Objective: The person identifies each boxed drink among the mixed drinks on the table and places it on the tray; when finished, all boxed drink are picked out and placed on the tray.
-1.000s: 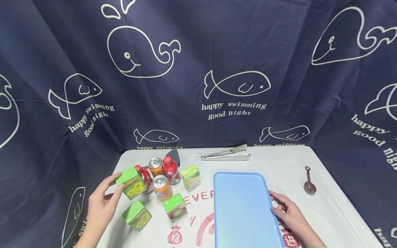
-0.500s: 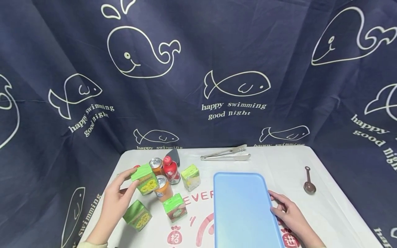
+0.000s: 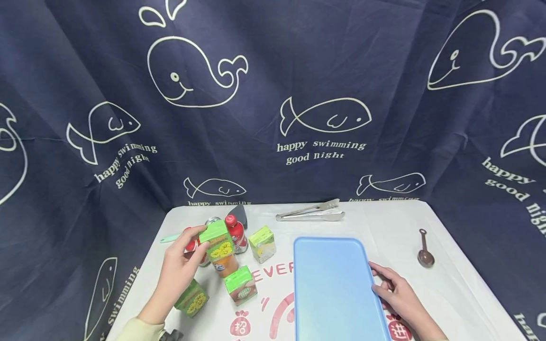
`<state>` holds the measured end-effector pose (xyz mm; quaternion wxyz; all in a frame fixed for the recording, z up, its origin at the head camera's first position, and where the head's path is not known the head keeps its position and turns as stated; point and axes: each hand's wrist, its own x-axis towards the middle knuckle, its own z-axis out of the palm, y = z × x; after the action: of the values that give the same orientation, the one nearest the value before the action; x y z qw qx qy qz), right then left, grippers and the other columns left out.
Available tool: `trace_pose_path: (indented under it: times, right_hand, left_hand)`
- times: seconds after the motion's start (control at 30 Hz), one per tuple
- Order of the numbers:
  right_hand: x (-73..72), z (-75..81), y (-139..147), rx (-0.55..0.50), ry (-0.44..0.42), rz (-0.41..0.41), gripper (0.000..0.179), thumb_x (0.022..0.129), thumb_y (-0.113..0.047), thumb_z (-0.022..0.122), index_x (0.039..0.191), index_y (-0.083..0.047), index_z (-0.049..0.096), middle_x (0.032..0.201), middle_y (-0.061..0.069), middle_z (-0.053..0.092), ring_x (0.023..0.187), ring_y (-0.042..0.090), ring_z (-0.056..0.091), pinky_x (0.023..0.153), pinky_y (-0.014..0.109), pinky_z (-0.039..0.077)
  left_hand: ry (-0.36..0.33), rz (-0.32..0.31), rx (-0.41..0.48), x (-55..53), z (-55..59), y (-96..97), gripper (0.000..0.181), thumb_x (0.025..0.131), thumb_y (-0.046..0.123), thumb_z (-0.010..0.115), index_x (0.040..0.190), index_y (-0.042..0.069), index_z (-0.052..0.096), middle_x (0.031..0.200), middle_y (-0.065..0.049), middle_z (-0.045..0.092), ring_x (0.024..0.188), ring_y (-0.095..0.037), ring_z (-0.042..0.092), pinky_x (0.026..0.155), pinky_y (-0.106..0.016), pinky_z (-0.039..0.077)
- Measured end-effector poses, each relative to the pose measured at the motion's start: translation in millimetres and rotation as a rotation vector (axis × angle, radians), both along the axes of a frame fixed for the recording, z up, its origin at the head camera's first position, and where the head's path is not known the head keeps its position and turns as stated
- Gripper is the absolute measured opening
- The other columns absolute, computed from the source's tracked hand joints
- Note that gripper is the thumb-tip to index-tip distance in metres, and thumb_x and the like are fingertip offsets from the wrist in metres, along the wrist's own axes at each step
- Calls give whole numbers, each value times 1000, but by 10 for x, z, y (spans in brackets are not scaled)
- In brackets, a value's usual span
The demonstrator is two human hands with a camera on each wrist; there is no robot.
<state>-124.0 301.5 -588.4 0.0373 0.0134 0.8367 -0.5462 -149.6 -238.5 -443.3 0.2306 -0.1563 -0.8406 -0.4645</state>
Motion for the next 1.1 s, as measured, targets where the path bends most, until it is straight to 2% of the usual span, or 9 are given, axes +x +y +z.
trace_pose_path:
  times: [0.17, 0.23, 0.37, 0.4, 0.57, 0.63, 0.83, 1.03, 1.1]
  right_hand:
    - [-5, -10, -4, 1, -6, -5, 63, 95, -3, 71, 153, 1, 47, 125, 13, 55, 67, 12, 54, 49, 28, 53]
    - [-6, -11, -6, 0, -10, -8, 63, 94, -3, 71, 153, 1, 47, 124, 13, 55, 67, 12, 55, 49, 28, 53]
    - [-9, -12, -9, -9, -22, -8, 63, 95, -3, 71, 153, 1, 47, 124, 13, 54, 66, 13, 55, 48, 29, 54]
    - [-10, -13, -10, -10, -26, -7, 63, 95, -3, 70, 153, 1, 47, 123, 13, 54, 66, 13, 54, 48, 29, 53]
    - [-18, -23, -14, -16, -33, -3, 63, 95, -3, 70, 154, 1, 46, 124, 13, 54, 66, 13, 55, 48, 28, 53]
    - [-22, -20, -14, -16, -31, -5, 64, 95, -4, 71, 154, 0, 47, 124, 13, 54, 66, 14, 55, 48, 29, 53]
    - [2, 5, 1, -4, -26, -13, 63, 95, -5, 71, 153, 1, 47, 125, 13, 55, 67, 13, 56, 50, 29, 55]
    - [21, 28, 4, -11, -39, -24, 62, 96, -5, 71, 153, 0, 48, 121, 11, 55, 66, 12, 55, 50, 29, 55]
    - [13, 23, -1, -20, -40, -23, 62, 96, -6, 71, 153, -1, 48, 120, 12, 55, 66, 13, 56, 50, 30, 55]
  left_hand:
    - [-5, -7, -15, -37, 14, 107, 44, 97, 4, 75, 139, 11, 65, 131, -9, 68, 105, -20, 66, 73, -23, 63]
    - [-13, -20, -8, -62, 13, 156, 42, 98, 5, 74, 138, 12, 65, 126, -7, 68, 101, -19, 65, 73, -25, 64]
    - [-22, -42, -1, -115, -4, 251, 40, 98, 6, 74, 137, 15, 67, 112, -1, 68, 85, -17, 58, 64, -25, 62]
    - [-31, -50, 5, -126, -6, 275, 40, 98, 7, 74, 136, 16, 67, 112, 0, 67, 85, -17, 59, 64, -25, 62]
    - [-79, -84, 29, -172, -26, 386, 42, 98, 9, 75, 138, 14, 66, 134, -1, 66, 103, -18, 67, 75, -27, 64]
    - [-89, -86, 26, -196, -34, 440, 42, 98, 10, 76, 138, 14, 65, 136, -1, 65, 105, -20, 69, 78, -29, 64]
    - [-85, -101, 15, -283, -70, 646, 40, 98, 14, 76, 136, 16, 67, 128, -1, 67, 89, -21, 68, 72, -29, 64]
    - [-61, -122, -8, -333, -95, 820, 40, 98, 16, 76, 137, 17, 67, 135, 2, 65, 99, -15, 66, 71, -27, 63]
    - [-48, -118, -22, -348, -94, 860, 40, 98, 16, 76, 137, 18, 67, 135, 5, 65, 96, -14, 64, 69, -27, 62]
